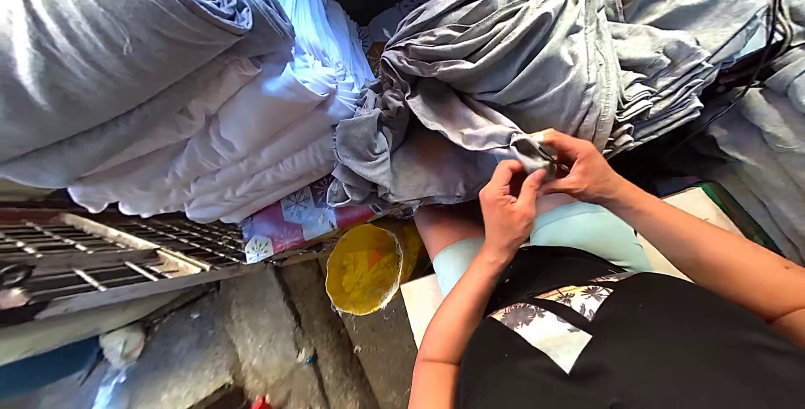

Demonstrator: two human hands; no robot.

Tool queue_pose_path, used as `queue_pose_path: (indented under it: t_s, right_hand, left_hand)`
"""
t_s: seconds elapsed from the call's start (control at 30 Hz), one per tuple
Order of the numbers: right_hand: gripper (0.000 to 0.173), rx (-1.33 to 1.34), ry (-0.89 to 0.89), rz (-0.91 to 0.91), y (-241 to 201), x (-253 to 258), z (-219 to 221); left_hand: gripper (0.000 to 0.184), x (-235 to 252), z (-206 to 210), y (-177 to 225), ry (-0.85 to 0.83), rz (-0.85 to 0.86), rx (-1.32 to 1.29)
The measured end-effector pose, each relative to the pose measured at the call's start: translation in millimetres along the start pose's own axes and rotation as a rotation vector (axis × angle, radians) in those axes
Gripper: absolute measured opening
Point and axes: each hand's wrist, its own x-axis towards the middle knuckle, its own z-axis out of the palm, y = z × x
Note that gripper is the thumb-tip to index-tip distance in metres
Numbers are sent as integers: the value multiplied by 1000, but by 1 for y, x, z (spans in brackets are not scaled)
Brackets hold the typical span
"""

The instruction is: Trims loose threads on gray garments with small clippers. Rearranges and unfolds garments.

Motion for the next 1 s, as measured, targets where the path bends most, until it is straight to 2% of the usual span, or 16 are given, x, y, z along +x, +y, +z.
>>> queue_pose_path:
  t_s: [0.07, 0.1, 0.17, 0.23, 0.27, 0.33, 0.37, 0.43, 0.5, 0.6, 0.67, 0.77, 0.83, 0.9, 1.0]
  right_hand:
    - [22, -209, 166, -1, 6, 0, -2]
    - [18, -293, 276, 29, 2, 6, -11]
    - [19, -432, 472, 80, -10, 27, -40]
    - [23, -589, 594, 135, -9, 47, -65]
    - [27, -660, 593, 197, -6, 55, -72]
    - [31, -735, 518, 409, 6, 62, -71]
    - [31, -761, 486, 490, 15, 62, -64]
    - [32, -847, 460, 528, 28, 60, -50]
    - [32, -872, 472, 497, 36, 56, -44]
    - [30, -891, 472, 465, 41, 54, -47]
    - [31, -904, 455, 465, 43, 56, -47]
    - [31, -919, 431, 421, 47, 62, -49]
    - [31, -924, 390, 358, 53, 67, -51]
    - [35, -930, 276, 328, 61, 80, -59]
    - [38, -967, 94, 219, 83, 118, -82]
  left_hand:
    - [11, 10, -3, 5, -83, 103, 103]
    - [15, 15, -14, 7, -118, 159, 186]
    - [19, 24, -50, 10, -85, 262, 482]
    - [29, 40, -95, 9, 18, 241, 893]
    - [37, 53, -115, 8, 47, 154, 1076]
    - [59, 81, -144, -6, 65, -46, 1266]
    - [70, 92, -153, -19, 102, -83, 1306]
    - [83, 100, -159, -45, 175, -54, 1422]
    - [78, 101, -161, -58, 192, -88, 1460]
    - [51, 110, -166, -51, 183, -220, 1448]
    - [35, 109, -166, -38, 130, -242, 1482]
    - [30, 76, -164, -30, 22, -238, 1486]
    - [27, 49, -156, -17, -31, -318, 1442]
    - [24, 24, -141, -3, -53, -390, 1397]
    - [20, 3, -114, -2, -101, -363, 1291]
